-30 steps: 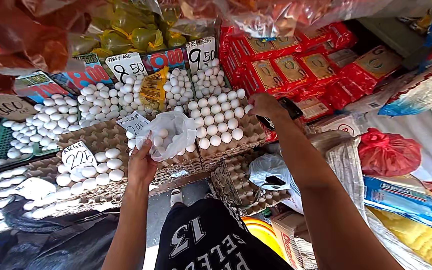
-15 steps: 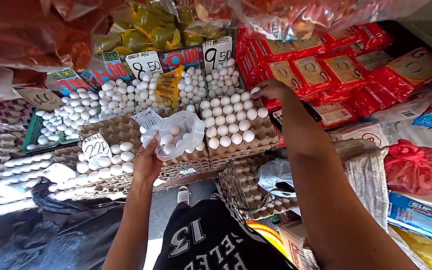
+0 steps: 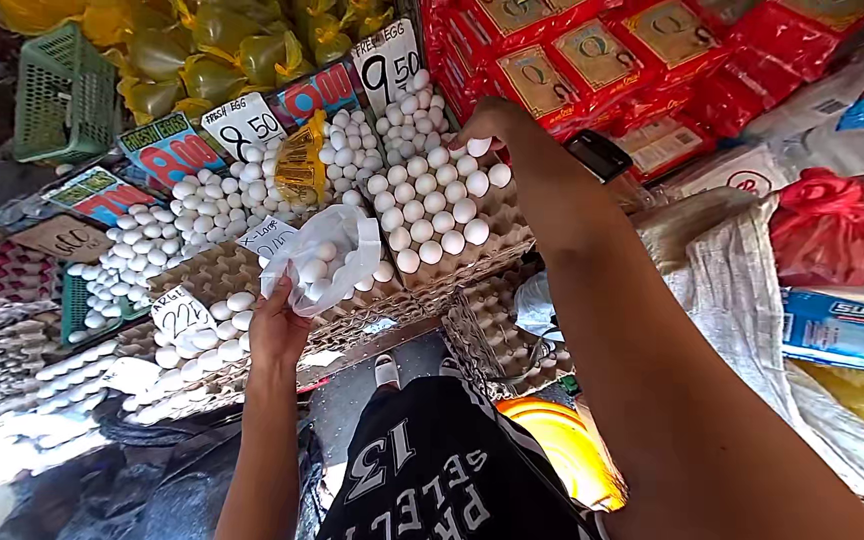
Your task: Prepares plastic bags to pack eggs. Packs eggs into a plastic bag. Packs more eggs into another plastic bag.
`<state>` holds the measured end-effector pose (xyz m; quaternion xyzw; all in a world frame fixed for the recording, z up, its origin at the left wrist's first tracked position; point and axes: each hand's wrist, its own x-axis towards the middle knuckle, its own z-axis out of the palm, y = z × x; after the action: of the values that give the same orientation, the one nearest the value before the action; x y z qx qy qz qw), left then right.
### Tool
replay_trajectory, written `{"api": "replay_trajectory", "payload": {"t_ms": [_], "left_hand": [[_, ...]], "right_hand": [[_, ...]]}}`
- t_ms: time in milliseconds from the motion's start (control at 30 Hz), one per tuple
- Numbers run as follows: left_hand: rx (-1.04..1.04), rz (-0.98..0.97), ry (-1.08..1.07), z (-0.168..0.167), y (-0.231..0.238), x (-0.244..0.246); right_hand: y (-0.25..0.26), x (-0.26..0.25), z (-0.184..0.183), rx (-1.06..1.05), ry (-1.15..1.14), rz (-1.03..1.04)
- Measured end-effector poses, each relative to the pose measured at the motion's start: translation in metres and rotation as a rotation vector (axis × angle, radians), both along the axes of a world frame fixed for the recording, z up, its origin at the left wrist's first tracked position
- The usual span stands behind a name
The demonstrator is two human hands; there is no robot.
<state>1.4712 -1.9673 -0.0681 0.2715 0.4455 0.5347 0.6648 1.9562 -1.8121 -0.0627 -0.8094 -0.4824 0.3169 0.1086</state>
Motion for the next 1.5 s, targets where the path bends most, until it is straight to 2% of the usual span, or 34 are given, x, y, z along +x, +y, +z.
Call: {"api": "replay_trajectory", "payload": {"t_ms": [67, 133, 200, 233, 267, 300, 433, 567, 667, 767, 833, 900, 967, 1067, 1200, 1267, 1333, 1433, 1500], "left_hand": [[0.005, 0.0, -0.016, -0.001, 0.0, -0.001], [0.013, -0.005, -0.025, -0.001, -0.001, -0.003], [0.009, -0.002, -0.009, -0.001, -0.002, -0.003], [0.008, -0.004, -0.005, -0.001, -0.001, -0.003], [0.009, -0.006, -0.002, 0.0, -0.001, -0.002], [0.009, -0.004, -0.002, 0.0, 0.001, -0.001], [0.015, 0.003, -0.02, 0.003, 0.004, 0.001], [0.005, 0.024, -0.034, 0.004, 0.005, 0.0], [0.004, 0.022, -0.028, 0.004, 0.003, -0.003], [0.016, 0.007, -0.009, 0.004, -0.001, -0.007], [0.017, 0.006, 0.009, 0.005, -0.005, -0.008], [0.025, -0.026, 0.042, 0.007, -0.007, -0.004], [0.041, -0.035, 0.048, 0.008, -0.003, 0.003], [0.077, -0.022, 0.067, 0.007, 0.002, 0.015], [0.143, 0.053, 0.034, 0.003, 0.009, 0.021], [0.158, 0.086, -0.002, 0.0, 0.013, 0.02], [0.157, 0.105, -0.032, -0.002, 0.015, 0.018], [0.188, 0.091, -0.034, -0.003, 0.016, 0.013], [0.214, 0.091, -0.055, -0.002, 0.019, 0.01]], "right_hand": [[-0.005, 0.017, -0.012, 0.098, 0.268, -0.16], [-0.011, 0.032, -0.025, 0.193, 0.644, -0.267], [-0.019, 0.042, -0.032, 0.212, 0.99, -0.3], [-0.022, 0.044, -0.031, 0.212, 1.053, -0.297], [-0.023, 0.045, -0.031, 0.209, 1.017, -0.266], [-0.023, 0.042, -0.028, 0.186, 0.884, -0.21], [-0.017, 0.009, -0.006, -0.002, 0.171, 0.144], [-0.014, -0.026, 0.018, -0.188, -0.317, 0.38], [-0.007, -0.027, 0.011, -0.228, -0.451, 0.487], [-0.006, -0.018, 0.01, -0.1, -0.435, 0.53], [-0.014, -0.03, 0.034, 0.034, -0.324, 0.513], [-0.028, -0.063, 0.06, 0.191, -0.146, 0.531], [-0.048, -0.119, 0.076, 0.304, 0.102, 0.619], [-0.067, -0.214, 0.061, 0.162, 0.578, 0.695], [-0.066, -0.294, 0.009, -0.001, 0.83, 0.452], [-0.067, -0.312, -0.004, -0.008, 0.859, 0.353], [-0.07, -0.322, -0.008, 0.03, 0.763, 0.353], [-0.071, -0.323, -0.006, 0.106, 0.464, 0.499], [-0.066, -0.321, -0.003, 0.114, 0.342, 0.583]]}}
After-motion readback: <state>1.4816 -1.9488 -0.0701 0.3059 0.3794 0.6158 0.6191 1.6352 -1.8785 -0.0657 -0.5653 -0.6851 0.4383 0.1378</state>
